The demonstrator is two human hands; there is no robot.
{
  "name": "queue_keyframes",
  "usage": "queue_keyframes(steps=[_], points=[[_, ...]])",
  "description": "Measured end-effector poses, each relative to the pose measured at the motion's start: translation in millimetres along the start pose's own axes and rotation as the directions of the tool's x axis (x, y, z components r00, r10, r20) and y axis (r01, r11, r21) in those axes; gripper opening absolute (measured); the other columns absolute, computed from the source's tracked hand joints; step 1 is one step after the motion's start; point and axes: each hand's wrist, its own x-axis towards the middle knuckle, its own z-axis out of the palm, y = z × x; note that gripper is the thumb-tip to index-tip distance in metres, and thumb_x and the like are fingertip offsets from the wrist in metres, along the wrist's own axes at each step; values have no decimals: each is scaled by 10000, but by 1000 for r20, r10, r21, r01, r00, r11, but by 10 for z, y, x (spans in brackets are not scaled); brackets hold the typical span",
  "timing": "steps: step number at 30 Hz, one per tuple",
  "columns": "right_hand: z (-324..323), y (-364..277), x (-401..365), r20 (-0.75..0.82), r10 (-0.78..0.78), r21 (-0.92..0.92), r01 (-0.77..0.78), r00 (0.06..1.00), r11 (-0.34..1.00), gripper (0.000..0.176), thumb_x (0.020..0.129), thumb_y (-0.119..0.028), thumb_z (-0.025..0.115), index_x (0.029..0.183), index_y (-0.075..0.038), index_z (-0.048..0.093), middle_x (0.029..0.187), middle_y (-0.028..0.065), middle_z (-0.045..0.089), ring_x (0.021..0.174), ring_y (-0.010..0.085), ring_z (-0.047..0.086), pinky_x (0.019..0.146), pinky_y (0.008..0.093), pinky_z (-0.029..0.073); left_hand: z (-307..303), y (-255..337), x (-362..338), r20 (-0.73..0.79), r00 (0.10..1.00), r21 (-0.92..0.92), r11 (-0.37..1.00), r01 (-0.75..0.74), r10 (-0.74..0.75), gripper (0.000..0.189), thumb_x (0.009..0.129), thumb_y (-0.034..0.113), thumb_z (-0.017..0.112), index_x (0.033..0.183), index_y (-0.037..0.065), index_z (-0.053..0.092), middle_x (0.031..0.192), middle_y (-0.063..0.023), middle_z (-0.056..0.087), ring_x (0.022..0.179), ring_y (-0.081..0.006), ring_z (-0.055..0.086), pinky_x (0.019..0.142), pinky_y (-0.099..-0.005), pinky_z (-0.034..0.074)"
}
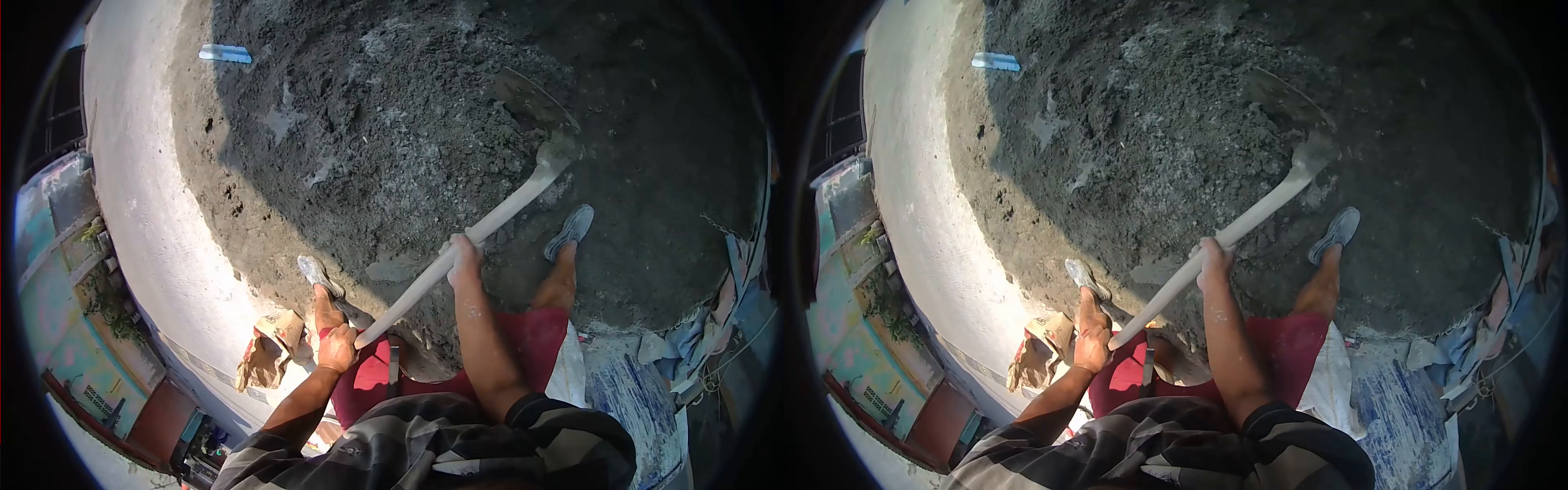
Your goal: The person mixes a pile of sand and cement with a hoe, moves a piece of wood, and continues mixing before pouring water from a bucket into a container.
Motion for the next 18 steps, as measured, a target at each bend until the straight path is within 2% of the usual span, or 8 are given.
queue_keyframes(steps=[4, 5, 6, 9, 10, 13, 17, 18], points=[[890, -1042, 852, 212, -195, -55, 210, 958, 976, 427, 759, -33, 605, 1135, -21, 404, 774, 79, 504, 585, 203, 535, 530, 348, 487, -224, 548, 1157, -109, 991, -132, 989, 60, -75, 185, 745, 159, 645, 874, 86, 536, 858, -107, 573, 869, -323, 609, 708, -435, 514], [1216, -1370, 1172, 201, -230, -132, 259, 952, 957, 305, 767, -37, 615, 1027, -14, 458, 732, 74, 504, 586, 203, 544, 524, 340, 492, -378, 703, 1565, -248, 968, -172, 985, -7, -36, 231, 691, 158, 694, 857, 91, 547, 857, -98, 561, 806, -328, 614, 677, -435, 515], [1485, -1658, 1626, 230, -273, -163, 313, 934, 935, 203, 778, -37, 622, 925, -8, 485, 732, 85, 520, 596, 205, 561, 523, 337, 499, -584, 852, 1945, -274, 962, -203, 978, -40, -17, 239, 690, 160, 703, 859, 87, 551, 868, -106, 571, 805, -333, 619, 684, -445, 515], [2212, -2302, 2590, 238, -261, -436, 343, 935, 832, 156, 859, -106, 600, 927, -1, 507, 665, 86, 559, 524, 199, 555, 490, 300, 507, -1094, 1243, 2640, -282, 959, -316, 945, -77, -16, 242, 690, 161, 713, 853, 66, 561, 891, -129, 601, 832, -344, 624, 734, -452, 513], [2341, -2286, 2585, 199, -231, -594, 305, 952, 744, 198, 865, -106, 594, 988, 28, 515, 693, 109, 575, 567, 206, 576, 522, 313, 519, -1133, 1280, 2683, -234, 972, -364, 930, -59, -30, 247, 688, 162, 716, 855, 63, 563, 901, -133, 604, 840, -347, 622, 746, -452, 512], [2237, -1359, 2330, 123, -224, -710, 243, 967, 661, 259, 866, -111, 594, 1048, 56, 517, 745, 128, 590, 617, 213, 593, 559, 325, 525, -745, 880, 2194, -165, 979, -426, 904, 42, -123, 259, 689, 161, 715, 871, 58, 562, 933, -141, 605, 853, -355, 618, 760, -455, 509], [1736, -324, 1240, 110, -180, -617, 209, 977, 759, 363, 808, -64, 595, 1084, 113, 440, 784, 149, 559, 614, 244, 601, 522, 359, 511, -387, 180, 1030, -83, 988, -352, 931, 92, -129, 290, 696, 158, 699, 907, 51, 532, 930, -140, 599, 871, -361, 611, 743, -462, 505], [1551, -72, 1059, 136, -194, -588, 236, 972, 774, 573, 788, -54, 608, 1235, 121, 294, 953, 220, 568, 654, 250, 620, 582, 364, 520, -334, 79, 703, -73, 985, -314, 941, 127, -157, 299, 690, 174, 698, 909, 57, 533, 926, -145, 596, 880, -365, 608, 743, -459, 506]])
